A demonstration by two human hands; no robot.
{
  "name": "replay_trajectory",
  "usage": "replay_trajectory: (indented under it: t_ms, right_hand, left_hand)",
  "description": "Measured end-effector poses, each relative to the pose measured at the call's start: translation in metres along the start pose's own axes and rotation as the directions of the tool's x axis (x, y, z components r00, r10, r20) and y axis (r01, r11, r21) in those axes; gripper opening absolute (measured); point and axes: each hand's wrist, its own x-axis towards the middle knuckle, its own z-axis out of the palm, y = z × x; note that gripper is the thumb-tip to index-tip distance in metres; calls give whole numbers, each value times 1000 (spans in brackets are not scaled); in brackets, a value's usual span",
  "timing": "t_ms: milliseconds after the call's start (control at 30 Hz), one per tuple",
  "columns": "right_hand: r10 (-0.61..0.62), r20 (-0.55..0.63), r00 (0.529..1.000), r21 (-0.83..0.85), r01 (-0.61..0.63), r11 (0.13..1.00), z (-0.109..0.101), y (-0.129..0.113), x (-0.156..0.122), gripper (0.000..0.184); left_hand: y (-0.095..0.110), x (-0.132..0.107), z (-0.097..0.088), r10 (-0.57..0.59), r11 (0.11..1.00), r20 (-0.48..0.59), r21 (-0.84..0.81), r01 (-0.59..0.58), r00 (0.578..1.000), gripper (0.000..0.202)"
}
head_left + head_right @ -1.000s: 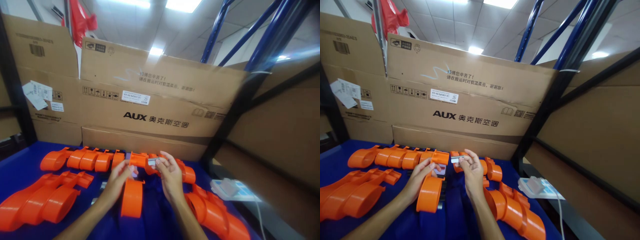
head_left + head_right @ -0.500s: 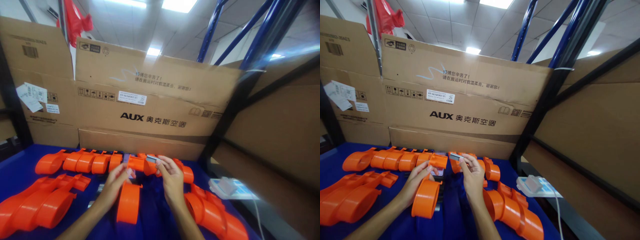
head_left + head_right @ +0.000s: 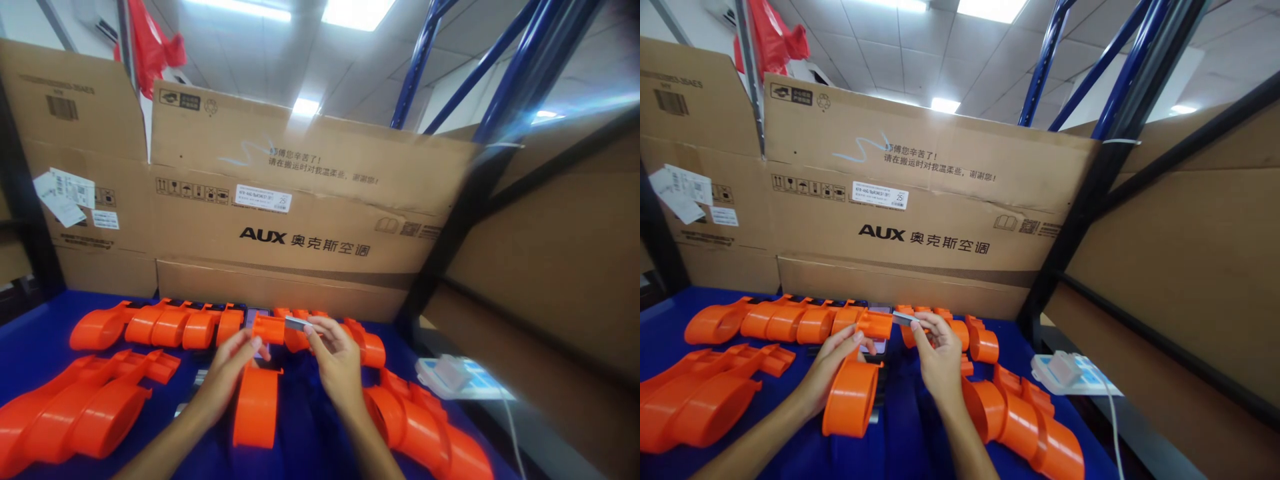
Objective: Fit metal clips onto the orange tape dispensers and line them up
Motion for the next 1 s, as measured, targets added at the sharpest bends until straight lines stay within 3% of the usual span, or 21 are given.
replay_trajectory:
  t_ms: [233, 467, 800, 900, 1000]
  right_hand:
    - [-43, 62, 997, -73, 48, 996, -1, 1, -1, 29]
    - [-31, 37, 999, -43, 32, 999, 8, 4, -7, 24]
    - [126, 66, 990, 152, -135, 979, 17, 8, -9, 38]
    - [111, 36, 993, 110, -114, 987, 14, 8, -7, 33]
    - [106, 46, 993, 50, -108, 993, 11, 8, -6, 31]
  left_hand:
    - [1, -1, 1, 13, 999, 28, 37, -14, 1000, 38]
    - [-2, -2, 2, 44, 995, 42, 88, -47, 998, 36]
    - [3, 1, -1, 76, 989, 6, 123, -76, 997, 37]
    - [3, 4, -3, 89, 992, -11, 94, -87, 996, 34]
    - [-1, 6, -4, 78, 994, -10, 73, -77, 997, 46]
